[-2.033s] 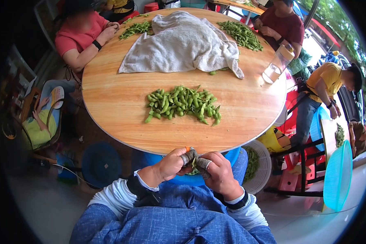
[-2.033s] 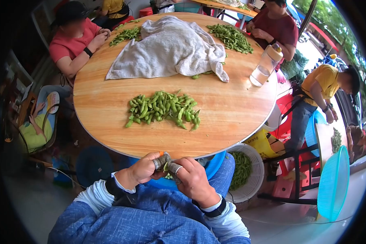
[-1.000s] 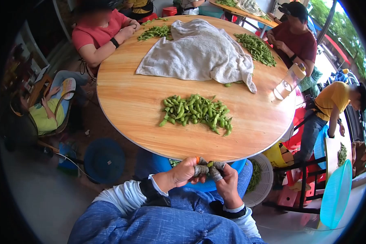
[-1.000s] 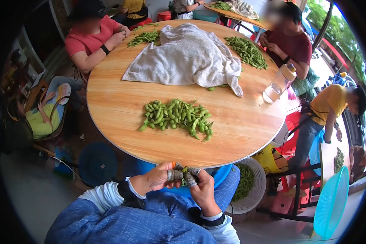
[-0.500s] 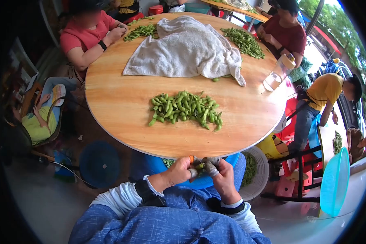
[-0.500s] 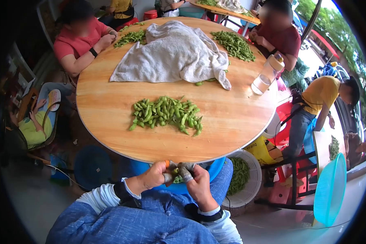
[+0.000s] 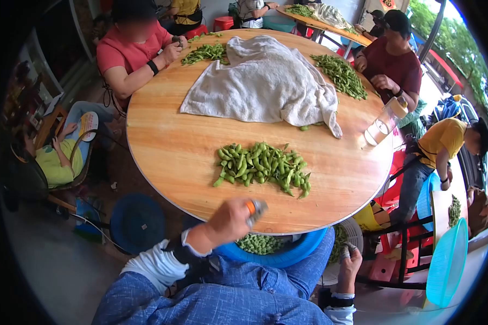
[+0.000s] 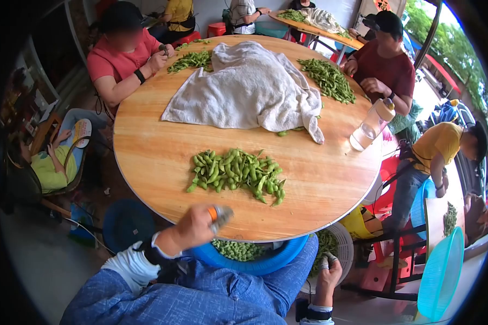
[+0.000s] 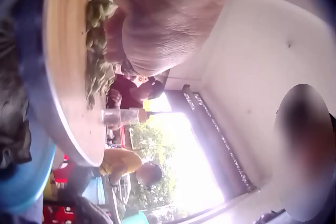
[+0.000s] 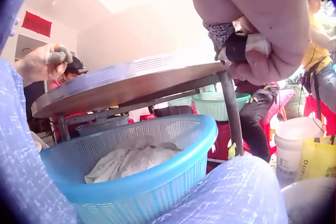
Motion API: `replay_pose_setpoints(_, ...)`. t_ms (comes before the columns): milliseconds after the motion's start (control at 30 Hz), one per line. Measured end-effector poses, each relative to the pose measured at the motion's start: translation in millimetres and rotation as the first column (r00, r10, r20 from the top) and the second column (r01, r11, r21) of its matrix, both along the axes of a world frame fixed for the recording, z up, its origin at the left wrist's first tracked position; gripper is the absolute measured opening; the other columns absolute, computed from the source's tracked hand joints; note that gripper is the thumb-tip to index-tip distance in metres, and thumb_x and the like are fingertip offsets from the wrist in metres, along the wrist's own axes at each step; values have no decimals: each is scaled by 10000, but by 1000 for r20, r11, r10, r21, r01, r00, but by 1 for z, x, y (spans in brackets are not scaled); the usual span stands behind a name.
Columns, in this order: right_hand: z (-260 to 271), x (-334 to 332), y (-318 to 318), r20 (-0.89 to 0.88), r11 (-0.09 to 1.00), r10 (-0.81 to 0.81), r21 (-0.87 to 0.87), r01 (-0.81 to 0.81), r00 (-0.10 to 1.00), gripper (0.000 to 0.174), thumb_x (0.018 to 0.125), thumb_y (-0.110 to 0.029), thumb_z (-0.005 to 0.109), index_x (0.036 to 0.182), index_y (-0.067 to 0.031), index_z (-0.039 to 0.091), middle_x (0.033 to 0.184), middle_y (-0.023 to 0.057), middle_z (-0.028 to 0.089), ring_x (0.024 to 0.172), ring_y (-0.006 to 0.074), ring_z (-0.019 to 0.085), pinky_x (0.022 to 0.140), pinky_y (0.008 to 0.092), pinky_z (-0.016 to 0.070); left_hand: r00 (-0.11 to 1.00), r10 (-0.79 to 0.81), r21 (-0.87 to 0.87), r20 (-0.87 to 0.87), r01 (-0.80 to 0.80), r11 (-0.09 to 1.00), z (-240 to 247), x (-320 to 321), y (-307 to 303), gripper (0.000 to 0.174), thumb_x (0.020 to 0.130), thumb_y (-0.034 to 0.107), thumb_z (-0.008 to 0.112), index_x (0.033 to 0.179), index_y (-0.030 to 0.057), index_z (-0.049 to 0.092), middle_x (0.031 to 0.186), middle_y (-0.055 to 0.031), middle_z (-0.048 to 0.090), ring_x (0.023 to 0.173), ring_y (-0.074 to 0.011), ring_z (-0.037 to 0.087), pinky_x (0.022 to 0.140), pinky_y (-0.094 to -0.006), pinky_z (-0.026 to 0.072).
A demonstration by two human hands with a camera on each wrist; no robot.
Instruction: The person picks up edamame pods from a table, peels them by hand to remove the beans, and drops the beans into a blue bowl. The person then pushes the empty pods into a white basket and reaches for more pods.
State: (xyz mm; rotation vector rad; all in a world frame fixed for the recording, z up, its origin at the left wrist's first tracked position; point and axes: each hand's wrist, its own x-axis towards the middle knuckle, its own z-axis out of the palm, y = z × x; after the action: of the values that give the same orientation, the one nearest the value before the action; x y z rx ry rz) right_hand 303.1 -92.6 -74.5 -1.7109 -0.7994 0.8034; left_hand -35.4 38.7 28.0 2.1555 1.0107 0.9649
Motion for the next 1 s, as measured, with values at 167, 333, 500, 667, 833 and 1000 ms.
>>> replay_pose_setpoints(167,20,-40,16,-160,995,82,74,-70,984,145,808,-33,522,937,25,551,763,27,557,653,72,485,585,189,391,973,178,33,-145,-175,984,10,-23,56,141,766,81,567,891,20,591,725,-148,582,653,-267,573,579,-305,447)
replay_pose_setpoints(333,49,-71,30,-66,975,176,147,-165,982,172,810,-86,536,955,6,550,760,12,562,627,66,483,560,179,382,964,-260,-283,61,267,921,12,-8,19,123,788,105,579,869,11,580,722,-107,596,616,-125,550,573,-243,443)
replay_pose_setpoints(500,62,-94,44,-103,946,264,223,-236,959,201,794,-34,547,981,39,534,872,58,579,734,107,529,670,225,428,970,-231,-328,-73,195,924,10,-3,14,127,782,122,586,839,8,581,685,-119,585,609,-154,564,553,-260,440)
replay_pose_setpoints(667,58,-100,44,-111,941,302,192,-278,947,206,795,-32,548,988,40,533,871,58,585,734,110,533,682,224,431,911,288,195,-296,-237,952,16,-24,66,181,708,155,623,693,4,527,629,-139,544,579,-307,534,540,-360,436)
replay_pose_setpoints(833,69,-118,49,-159,929,335,219,-298,929,210,792,-36,560,985,45,542,875,55,590,778,108,545,722,230,430,832,257,267,-491,-137,954,-6,-22,79,102,675,83,553,705,0,502,683,-168,542,683,-324,542,613,-399,437)
replay_pose_setpoints(1000,78,-127,61,103,860,463,187,-475,880,267,766,-11,571,1029,22,537,817,46,589,729,100,547,661,221,433,841,389,434,-376,-211,876,19,-34,70,44,669,23,524,710,12,535,687,-133,549,666,-302,544,599,-392,438)
